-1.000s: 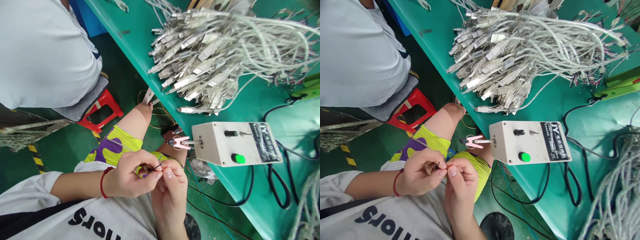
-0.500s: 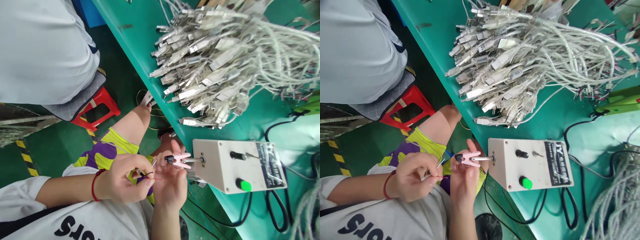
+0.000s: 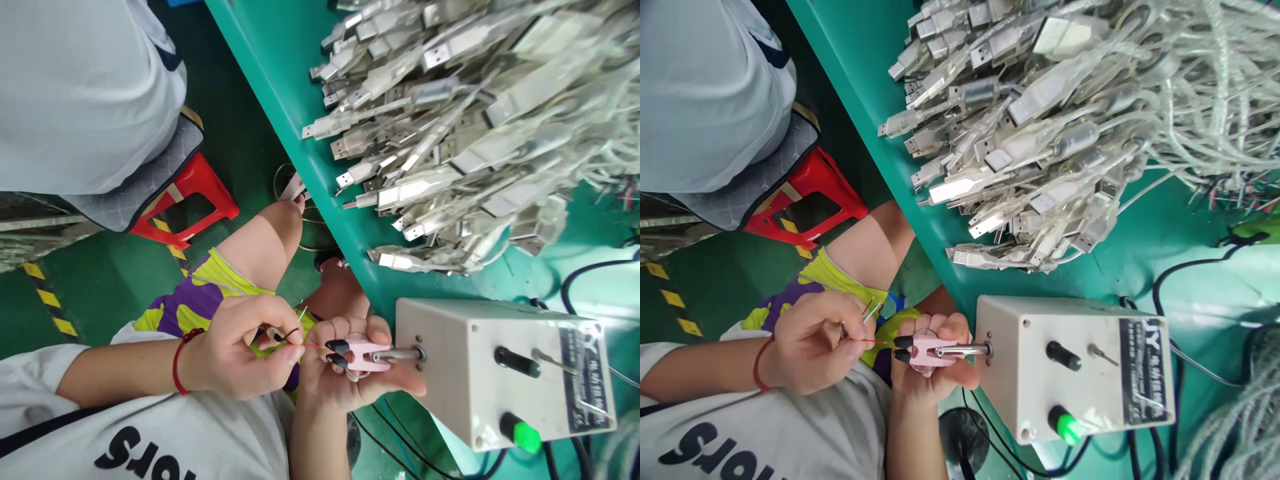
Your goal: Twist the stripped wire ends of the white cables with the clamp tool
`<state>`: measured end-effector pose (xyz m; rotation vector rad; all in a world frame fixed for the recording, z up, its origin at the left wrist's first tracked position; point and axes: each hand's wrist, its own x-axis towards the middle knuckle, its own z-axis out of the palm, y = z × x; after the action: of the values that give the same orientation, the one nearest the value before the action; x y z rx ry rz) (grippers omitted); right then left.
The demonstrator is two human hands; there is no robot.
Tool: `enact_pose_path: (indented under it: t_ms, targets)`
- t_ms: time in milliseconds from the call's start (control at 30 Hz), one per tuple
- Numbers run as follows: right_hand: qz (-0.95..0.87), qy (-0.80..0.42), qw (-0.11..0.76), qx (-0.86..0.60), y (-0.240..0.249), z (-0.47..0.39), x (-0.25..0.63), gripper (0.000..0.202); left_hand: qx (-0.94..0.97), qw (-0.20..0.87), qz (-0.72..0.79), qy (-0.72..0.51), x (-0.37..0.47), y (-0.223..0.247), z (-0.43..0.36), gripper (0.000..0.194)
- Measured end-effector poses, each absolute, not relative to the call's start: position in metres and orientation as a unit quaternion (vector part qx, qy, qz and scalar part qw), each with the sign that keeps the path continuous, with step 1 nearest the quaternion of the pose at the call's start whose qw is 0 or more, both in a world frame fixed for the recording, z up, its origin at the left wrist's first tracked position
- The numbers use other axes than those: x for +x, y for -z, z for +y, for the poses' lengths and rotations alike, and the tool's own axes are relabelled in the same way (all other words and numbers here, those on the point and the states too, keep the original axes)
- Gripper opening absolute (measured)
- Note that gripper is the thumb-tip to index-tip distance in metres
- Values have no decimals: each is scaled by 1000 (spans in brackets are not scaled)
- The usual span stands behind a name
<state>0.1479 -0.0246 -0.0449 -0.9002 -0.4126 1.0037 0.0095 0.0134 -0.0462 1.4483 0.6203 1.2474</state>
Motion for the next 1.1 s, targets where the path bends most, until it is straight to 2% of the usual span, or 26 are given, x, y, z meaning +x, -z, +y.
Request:
enact_pose_path:
  t_ms: [267, 567, 1100]
  targets:
    - [-152, -463, 781, -391, 41, -25, 143, 48, 619, 528, 257, -522, 13, 45, 15, 10]
    - [-168, -475, 778, -376, 40, -28, 143, 32, 638, 510, 257, -516, 14, 44, 15, 13]
    - [-163, -445, 741, -475, 39, -31, 140, 46, 657, 496, 243, -513, 19, 47, 17, 12]
